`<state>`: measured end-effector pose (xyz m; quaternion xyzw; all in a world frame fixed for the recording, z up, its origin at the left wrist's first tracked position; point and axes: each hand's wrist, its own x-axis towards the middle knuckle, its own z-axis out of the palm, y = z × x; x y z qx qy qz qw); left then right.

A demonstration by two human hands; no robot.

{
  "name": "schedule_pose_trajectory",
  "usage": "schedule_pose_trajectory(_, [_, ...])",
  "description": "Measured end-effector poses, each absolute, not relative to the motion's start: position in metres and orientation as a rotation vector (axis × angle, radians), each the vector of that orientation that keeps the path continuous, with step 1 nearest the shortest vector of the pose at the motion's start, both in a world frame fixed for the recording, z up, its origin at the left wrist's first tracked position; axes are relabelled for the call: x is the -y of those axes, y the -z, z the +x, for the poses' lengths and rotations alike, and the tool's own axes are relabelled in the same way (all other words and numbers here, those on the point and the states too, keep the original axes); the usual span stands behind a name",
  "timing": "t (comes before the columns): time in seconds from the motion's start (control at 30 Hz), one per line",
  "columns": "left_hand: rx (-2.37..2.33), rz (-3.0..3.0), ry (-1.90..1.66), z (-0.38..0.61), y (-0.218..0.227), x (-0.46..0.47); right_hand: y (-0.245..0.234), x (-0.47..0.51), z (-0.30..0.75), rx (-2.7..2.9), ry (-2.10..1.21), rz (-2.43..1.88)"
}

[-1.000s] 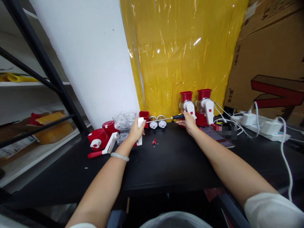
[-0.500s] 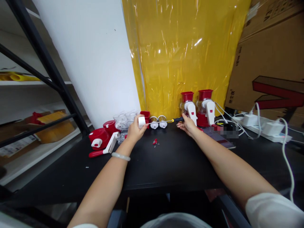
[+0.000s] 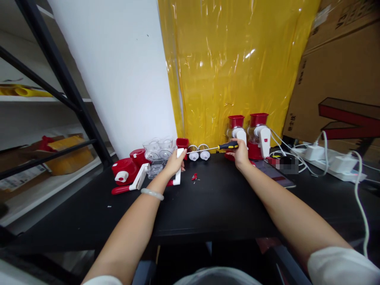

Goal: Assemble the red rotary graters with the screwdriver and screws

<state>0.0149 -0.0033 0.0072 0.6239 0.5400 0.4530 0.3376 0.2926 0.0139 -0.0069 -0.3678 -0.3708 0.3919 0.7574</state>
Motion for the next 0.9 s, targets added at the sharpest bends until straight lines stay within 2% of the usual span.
schedule_pose_trajectory(0.23, [-1.320,1.393,-1.027,0.0183,-0.0087,0.0038,0.0056,-0.0106,0.2901,0.797,-0.896,-0.774])
schedule_pose_trajectory(0.9, [-1.354,1.627,-1.204,0.0127,-0.0001,-0.0031,0.0051,-0.0150,0.2921,0.809,-0.994,-0.897])
